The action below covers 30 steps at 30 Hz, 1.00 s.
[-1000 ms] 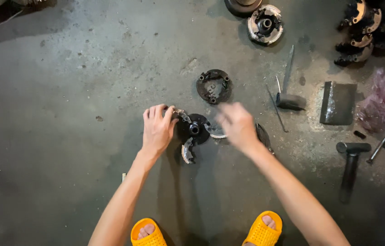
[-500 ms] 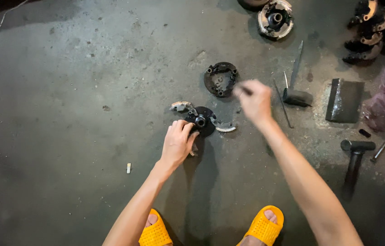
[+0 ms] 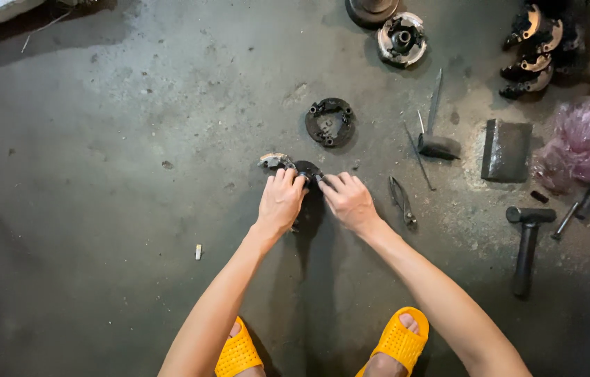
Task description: The person sits on the floor and uses pliers to remove a small metal clip from a circular mechanical component. They then use a hammer and a metal rod to strike the component, dislodging a ring. Finally, they use the pliers to remove a curved metal piece from the assembly.
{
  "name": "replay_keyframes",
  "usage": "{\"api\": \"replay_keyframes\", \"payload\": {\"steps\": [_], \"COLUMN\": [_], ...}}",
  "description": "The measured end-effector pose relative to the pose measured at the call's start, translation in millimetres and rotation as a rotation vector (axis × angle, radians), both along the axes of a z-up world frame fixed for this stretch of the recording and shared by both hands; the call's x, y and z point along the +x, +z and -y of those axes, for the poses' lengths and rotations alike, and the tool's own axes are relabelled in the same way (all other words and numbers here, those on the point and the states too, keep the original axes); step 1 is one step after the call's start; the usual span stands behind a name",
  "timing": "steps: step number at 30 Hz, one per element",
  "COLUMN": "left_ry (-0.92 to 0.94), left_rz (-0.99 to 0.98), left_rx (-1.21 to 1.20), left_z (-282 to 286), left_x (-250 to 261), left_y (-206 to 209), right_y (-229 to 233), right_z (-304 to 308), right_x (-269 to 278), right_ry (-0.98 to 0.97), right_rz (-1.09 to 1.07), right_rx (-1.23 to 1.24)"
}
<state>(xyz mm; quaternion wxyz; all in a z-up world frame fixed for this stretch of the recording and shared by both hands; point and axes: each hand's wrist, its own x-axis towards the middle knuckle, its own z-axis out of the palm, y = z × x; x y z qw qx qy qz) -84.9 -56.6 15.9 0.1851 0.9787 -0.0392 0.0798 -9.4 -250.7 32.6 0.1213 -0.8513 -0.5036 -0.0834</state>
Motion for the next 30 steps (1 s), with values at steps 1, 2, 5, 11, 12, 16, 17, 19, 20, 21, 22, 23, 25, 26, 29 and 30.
{"api": "replay_keyframes", "payload": {"steps": [1, 2, 5, 11, 12, 16, 17, 19, 20, 21, 22, 23, 25, 26, 29, 30], "left_ry": [0.0, -0.008, -0.011, 0.035, 0.046, 0.194, 0.22, 0.251, 0.212, 0.176, 0.184, 0.191, 0.194, 0.196, 0.199, 0.203], "left_rz": [-0.001, -0.004, 0.001, 0.066, 0.101, 0.083, 0.057, 0.027, -0.018, -0.064, -0.071, -0.055, -0.044, -0.043, -0.048, -0.054], "left_rx": [-0.001, 0.005, 0.012, -0.125, -0.202, -0.181, -0.143, -0.104, -0.103, -0.103, -0.102, -0.104, -0.107, -0.112, -0.119, -0.12], "left_z": [0.1, 0.2, 3.1, -4.3, -7.7, -37.5, -45.4, -57.2, -61.0, -65.0, -64.8, -64.3, -64.3, -65.1, -66.1, -66.3], "left_x": [0.9, 2.1, 1.6, 2.6, 2.0, 14.4, 15.5, 15.7, 14.9, 12.9, 10.4, 9.5, 8.6, 8.5, 9.9, 9.1], "left_y": [-1.8, -4.5, -7.0, 4.4, 7.0, 9.4, 9.5, 5.1, 0.6, -3.9, -9.2, -14.6, -16.7, -13.3, -14.3, -16.5], "right_y": [3.1, 5.2, 20.7, 28.8, 28.9, -29.7, -31.9, -36.1, -38.2, -40.7, -24.2, -7.3, 8.5, 7.7, -5.9, -12.3], "right_z": [-1.5, -3.1, -2.4, -5.5, -8.7, -13.2, -16.0, -18.9, -18.7, -19.2, -33.2, -45.6, -66.1, -74.7, -86.5, -88.5], "right_x": [-5.8, -11.2, -25.5, 12.8, 26.5, 90.2, 95.1, 104.0, 108.4, 112.2, 103.3, 94.5, 78.2, 70.3, 64.4, 64.2], "right_ry": [0.0, -0.001, -0.002, -0.214, -0.356, -0.38, -0.44, -0.495, -0.525, -0.552, -0.546, -0.51, -0.478, -0.362, -0.2, -0.154], "right_rz": [-0.001, 0.075, 0.157, -0.25, -0.42, -0.474, -0.509, -0.549, -0.602, -0.657, -0.665, -0.718, -0.776, -0.871, -0.89, -0.817], "right_rx": [-0.001, -0.028, -0.098, 0.04, 0.17, 0.164, 0.13, 0.093, 0.163, 0.232, 0.228, 0.263, 0.298, 0.22, 0.043, -0.056]}}
